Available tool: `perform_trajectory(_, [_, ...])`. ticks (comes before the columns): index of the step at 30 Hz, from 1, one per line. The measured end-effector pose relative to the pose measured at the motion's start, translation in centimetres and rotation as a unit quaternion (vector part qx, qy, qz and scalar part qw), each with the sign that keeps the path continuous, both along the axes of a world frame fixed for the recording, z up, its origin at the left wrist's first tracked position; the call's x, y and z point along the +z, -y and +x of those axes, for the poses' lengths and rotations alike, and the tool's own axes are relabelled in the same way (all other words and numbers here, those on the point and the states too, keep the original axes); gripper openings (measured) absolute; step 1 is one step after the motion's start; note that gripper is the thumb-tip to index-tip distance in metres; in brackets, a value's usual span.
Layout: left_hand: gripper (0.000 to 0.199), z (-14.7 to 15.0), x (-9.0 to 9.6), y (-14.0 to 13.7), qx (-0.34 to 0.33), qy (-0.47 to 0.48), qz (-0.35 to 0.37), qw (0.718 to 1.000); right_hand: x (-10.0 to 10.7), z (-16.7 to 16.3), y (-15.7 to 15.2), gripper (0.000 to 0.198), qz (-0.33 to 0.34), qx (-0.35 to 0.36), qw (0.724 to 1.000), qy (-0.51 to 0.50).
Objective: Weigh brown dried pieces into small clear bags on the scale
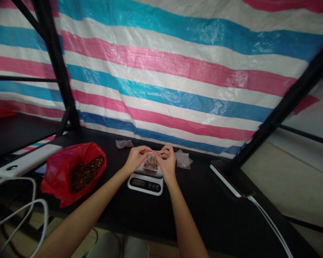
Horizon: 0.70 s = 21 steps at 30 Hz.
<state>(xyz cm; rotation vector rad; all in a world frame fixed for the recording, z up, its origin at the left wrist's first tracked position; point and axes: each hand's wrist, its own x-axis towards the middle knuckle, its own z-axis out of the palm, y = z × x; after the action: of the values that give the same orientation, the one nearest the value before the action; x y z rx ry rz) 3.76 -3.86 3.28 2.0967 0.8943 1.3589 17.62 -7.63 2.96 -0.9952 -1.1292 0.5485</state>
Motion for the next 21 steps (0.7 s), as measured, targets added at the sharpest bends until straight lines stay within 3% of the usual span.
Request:
perform_trajectory(13, [0.018, 0.06, 0.13, 0.63, 0.049, -0.066, 0.031, 0.996, -0.39, -0.46, -0.09, 0.036, 0.009, -0.029, 0.999, 0.025])
perform_trajectory(21, [0.019, 0.04, 0.29, 0.1, -0.005, 0.019, -0.005, 1.0, 0.15, 0.03, 0.14, 0.037, 0.022, -0.017, 1.0, 0.014])
